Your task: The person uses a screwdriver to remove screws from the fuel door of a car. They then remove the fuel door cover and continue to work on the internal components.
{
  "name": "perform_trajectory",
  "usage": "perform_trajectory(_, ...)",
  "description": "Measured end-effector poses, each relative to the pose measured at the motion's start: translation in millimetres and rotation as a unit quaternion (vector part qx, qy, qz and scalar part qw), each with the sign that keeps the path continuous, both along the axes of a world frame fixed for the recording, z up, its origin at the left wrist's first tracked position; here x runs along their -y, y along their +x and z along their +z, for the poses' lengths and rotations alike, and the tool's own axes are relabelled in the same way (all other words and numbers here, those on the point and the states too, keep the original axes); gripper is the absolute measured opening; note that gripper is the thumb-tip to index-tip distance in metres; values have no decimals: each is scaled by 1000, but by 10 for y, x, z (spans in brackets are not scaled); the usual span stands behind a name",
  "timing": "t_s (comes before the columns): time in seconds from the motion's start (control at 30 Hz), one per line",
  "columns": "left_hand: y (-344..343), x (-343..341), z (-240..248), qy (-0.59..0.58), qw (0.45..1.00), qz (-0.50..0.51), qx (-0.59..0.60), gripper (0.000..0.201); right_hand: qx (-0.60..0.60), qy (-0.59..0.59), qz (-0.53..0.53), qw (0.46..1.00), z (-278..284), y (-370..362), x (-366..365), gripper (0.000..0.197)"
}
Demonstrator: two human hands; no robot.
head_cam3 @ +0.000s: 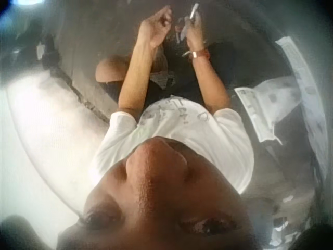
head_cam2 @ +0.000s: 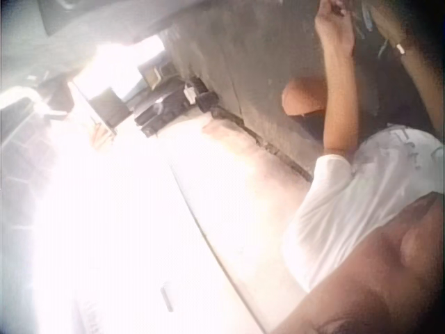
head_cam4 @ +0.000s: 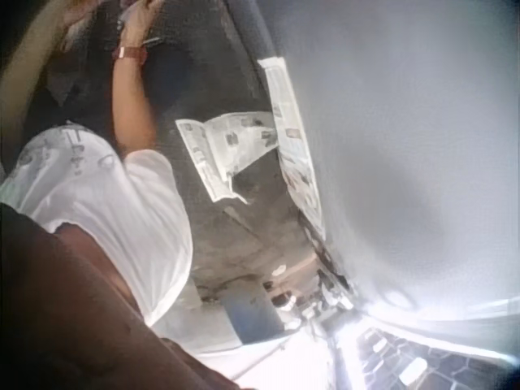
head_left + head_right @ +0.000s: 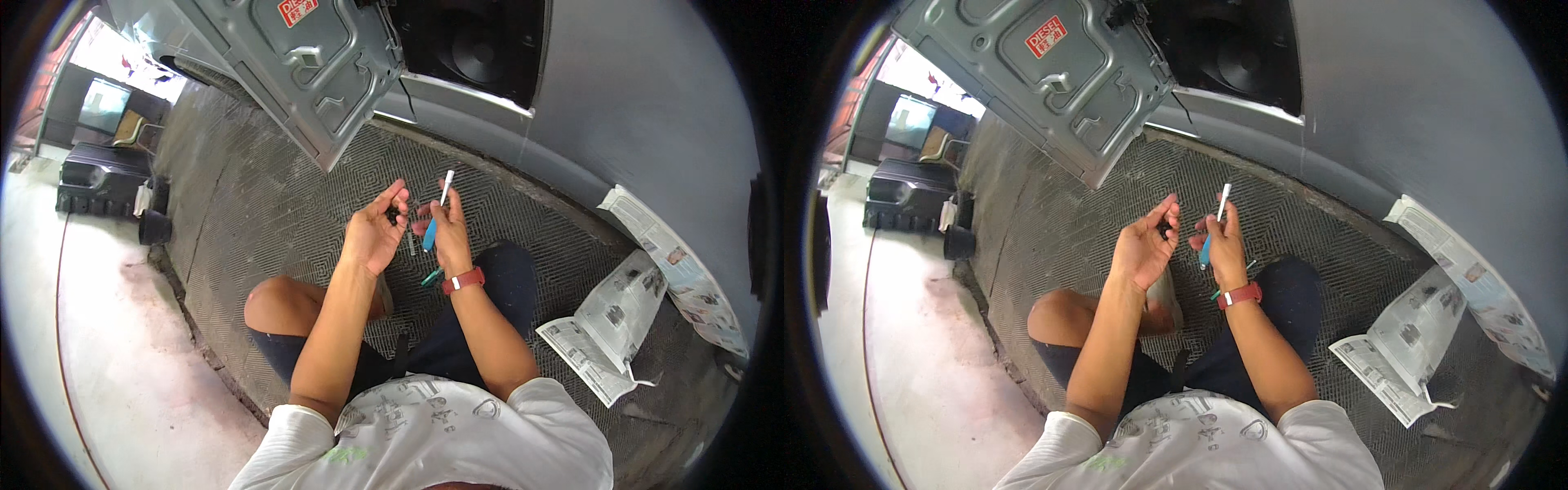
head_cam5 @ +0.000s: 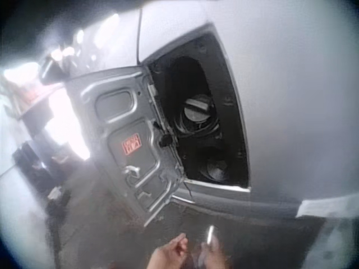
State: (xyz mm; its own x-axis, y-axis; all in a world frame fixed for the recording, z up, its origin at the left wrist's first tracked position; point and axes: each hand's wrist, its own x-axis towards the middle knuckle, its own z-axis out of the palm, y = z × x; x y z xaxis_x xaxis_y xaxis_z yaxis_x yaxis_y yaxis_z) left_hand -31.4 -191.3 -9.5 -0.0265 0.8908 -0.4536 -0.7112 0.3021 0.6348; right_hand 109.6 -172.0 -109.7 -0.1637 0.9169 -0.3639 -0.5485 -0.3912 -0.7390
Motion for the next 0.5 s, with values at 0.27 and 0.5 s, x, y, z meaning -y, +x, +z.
perform_trajectory(0.27,237,-99,-299,6,999,-19,47,44,369,214,-30,904,762,153,73,15)
perform_trajectory(0.5,393,-336,-439,26,981,-170,86,49,588,214,-69,777,898,244,161,24)
